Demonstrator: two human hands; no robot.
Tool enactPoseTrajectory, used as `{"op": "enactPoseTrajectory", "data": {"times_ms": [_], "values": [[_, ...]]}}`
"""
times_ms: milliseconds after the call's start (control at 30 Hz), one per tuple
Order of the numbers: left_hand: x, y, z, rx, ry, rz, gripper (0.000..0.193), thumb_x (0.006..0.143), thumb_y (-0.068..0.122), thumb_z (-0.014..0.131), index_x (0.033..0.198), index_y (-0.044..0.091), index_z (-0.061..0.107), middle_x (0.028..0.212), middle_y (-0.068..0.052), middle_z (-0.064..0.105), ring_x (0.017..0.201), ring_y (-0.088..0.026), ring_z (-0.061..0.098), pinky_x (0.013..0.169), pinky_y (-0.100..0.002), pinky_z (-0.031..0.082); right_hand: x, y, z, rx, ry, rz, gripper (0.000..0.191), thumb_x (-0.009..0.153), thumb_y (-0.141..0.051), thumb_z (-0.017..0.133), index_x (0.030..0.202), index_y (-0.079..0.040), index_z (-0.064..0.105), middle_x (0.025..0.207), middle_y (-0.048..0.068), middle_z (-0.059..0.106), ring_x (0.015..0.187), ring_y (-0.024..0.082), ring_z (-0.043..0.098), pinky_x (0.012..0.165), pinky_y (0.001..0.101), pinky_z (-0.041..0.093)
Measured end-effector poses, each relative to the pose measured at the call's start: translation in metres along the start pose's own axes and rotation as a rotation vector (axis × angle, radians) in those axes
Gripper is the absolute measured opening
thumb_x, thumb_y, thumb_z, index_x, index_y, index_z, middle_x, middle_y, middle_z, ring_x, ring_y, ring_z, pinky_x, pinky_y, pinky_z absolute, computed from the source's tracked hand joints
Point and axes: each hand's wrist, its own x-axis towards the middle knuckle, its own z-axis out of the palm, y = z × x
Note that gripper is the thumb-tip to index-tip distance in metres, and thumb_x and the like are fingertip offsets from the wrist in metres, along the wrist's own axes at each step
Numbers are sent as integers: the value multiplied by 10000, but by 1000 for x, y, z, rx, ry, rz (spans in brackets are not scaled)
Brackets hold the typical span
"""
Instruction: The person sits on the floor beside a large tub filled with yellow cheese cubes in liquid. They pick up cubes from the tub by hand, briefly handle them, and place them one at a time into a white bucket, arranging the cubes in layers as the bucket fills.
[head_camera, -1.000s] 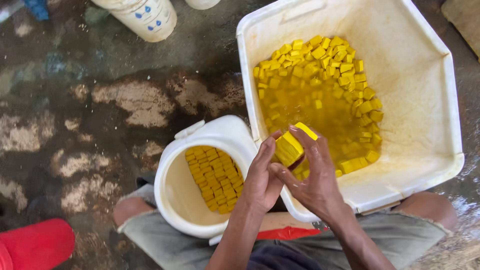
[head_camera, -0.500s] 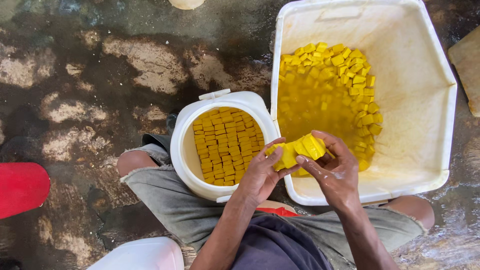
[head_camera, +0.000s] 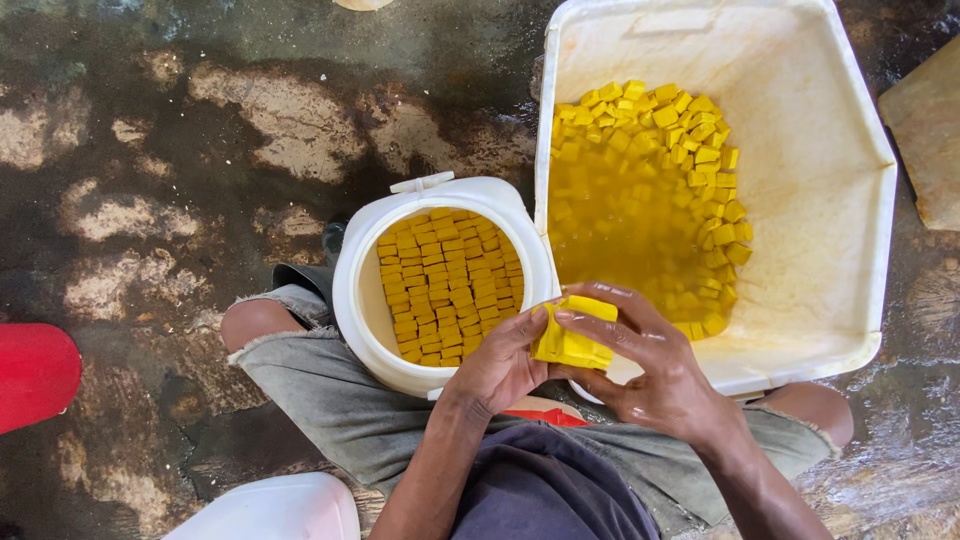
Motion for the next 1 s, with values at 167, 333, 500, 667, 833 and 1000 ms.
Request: {"op": "enactPoseTrajectory", "data": {"times_ms": [167, 333, 500, 667, 833, 1000], "values": [[1, -1, -2, -93, 63, -70, 625, 1148, 421, 390, 1545, -60, 344, 1439, -212, 564, 1297, -328, 615, 1094, -580, 516, -4, 7, 0, 363, 98, 197, 659, 738, 29, 848, 1356, -66, 641, 1370, 135, 611, 1237, 232, 636, 1038, 373, 543], [1, 0, -3, -38, -26, -75, 608, 1142, 429, 380, 1547, -24, 391, 1427, -222, 574, 1258, -348, 625, 1077, -562, 526, -10, 7, -2, 400, 180, 119, 645, 765, 1, 864, 1358, -110, 634, 1415, 117, 559, 1287, 234, 628, 1053, 383, 589], [0, -14, -7, -83, 73, -53, 571, 1186, 450, 389, 1531, -4, 420, 1433, -200, 569, 1280, -319, 620, 1056, -497, 520, -9, 8, 17, -62, 20, -68, 808, 690, -116, 936, 1392, -174, 541, 1400, 171, 587, 1251, 360, 615, 886, 384, 585], [-17, -15, -8, -267, 34, -134, 683, 1194, 541, 339, 1573, -22, 410, 1496, -203, 567, 1343, -311, 597, 1133, -467, 500, -11, 16, 36, -107, -29, -34, 926, 648, -154, 952, 1421, -161, 441, 1353, 168, 607, 1257, 409, 605, 946, 462, 585], [-43, 14, 6, -319, -27, -215, 855, 1105, 686, 275, 1633, 19, 351, 1502, -221, 552, 1355, -326, 578, 1116, -459, 497, 0, 4, 47, 231, -198, 471, 1079, 620, -172, 969, 1494, -135, 338, 1525, 119, 399, 1268, 263, 607, 833, 388, 612], [-82, 69, 14, 128, 182, -252, 814, 979, 688, 288, 1602, 165, 312, 1472, -174, 542, 1213, -308, 635, 974, -469, 544, 57, -14, 53, 709, -200, 647, 1050, 677, -65, 892, 1524, -129, 274, 1372, 112, 493, 1241, 229, 587, 1032, 407, 536]]}}
